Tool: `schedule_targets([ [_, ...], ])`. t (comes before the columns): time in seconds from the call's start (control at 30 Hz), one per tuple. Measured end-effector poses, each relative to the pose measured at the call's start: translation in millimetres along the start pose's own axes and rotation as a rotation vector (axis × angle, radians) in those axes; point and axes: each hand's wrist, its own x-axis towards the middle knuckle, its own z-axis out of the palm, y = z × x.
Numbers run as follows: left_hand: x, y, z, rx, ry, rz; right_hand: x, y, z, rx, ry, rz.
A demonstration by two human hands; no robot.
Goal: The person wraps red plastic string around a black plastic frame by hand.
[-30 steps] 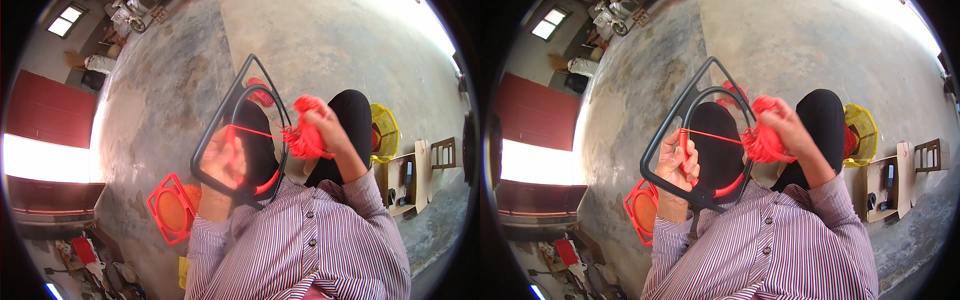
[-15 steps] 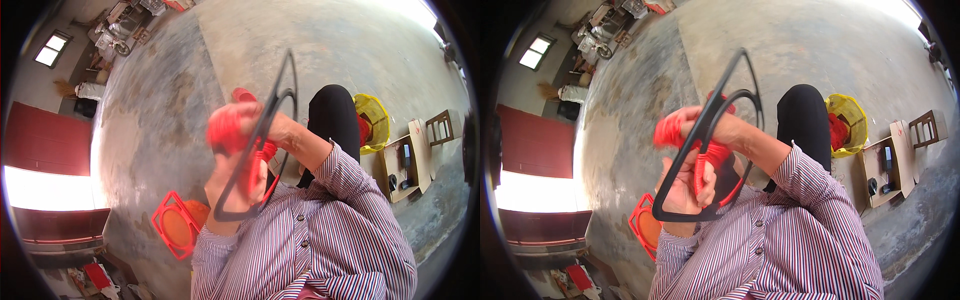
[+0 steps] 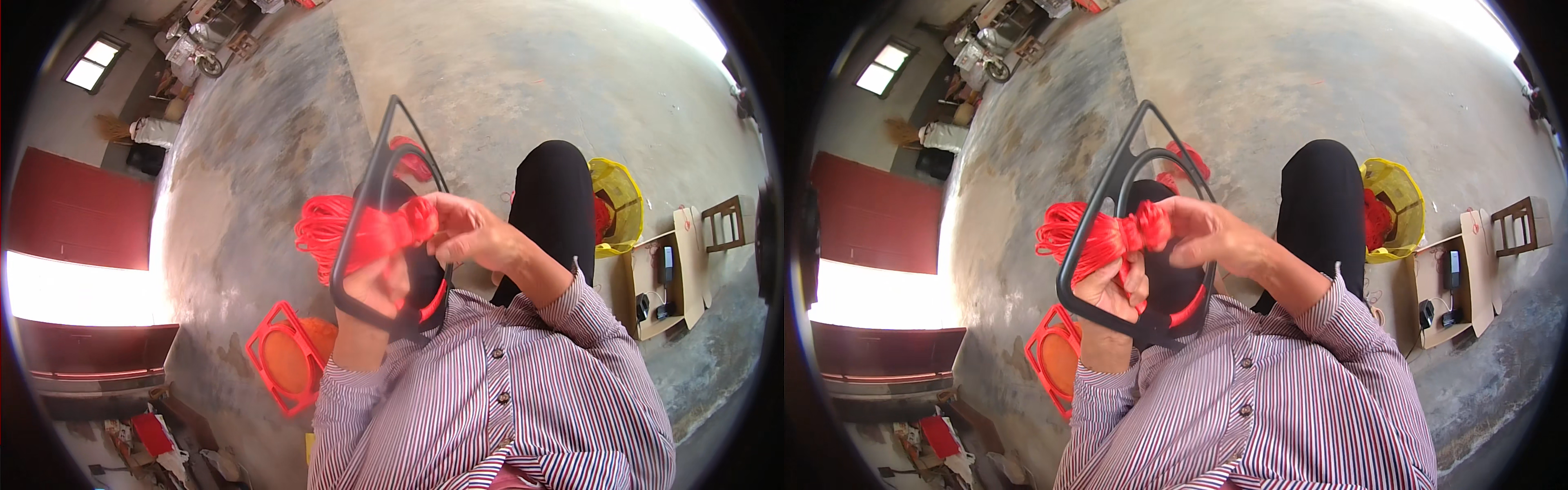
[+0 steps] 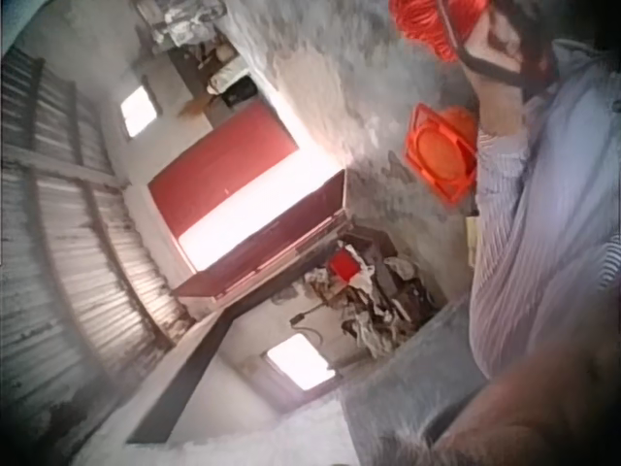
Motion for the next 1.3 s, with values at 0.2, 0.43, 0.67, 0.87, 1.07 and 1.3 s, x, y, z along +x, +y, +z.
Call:
schedule_targets([
  [0.2,3,-5,6,0.092,0.112,0.022,0,-8,29,0.052,0.247,-0.082],
  [0.43,-1,-5,-4,0.08,-0.051,0.022,4,-39,-2,0.268,0.252,-0.396],
  [0.67,-2,10,-41,0.019,-0.135,0.082,-12,-47,-61,0.185,0.506,-0.373],
  [0.87,1,10,-40,0.019,-0.101,0.112,-18,20,-52,-0.979,0.514,0.084],
  [1.07,2,10,-5,0.164,-0.219,0.025,17,45,-35,-1.258,0.306,-0.007],
  [1.3,-13,-5,16,-0.086,-0.318,-0.222,58,-20,9,0.01,-0.107,-0.096],
])
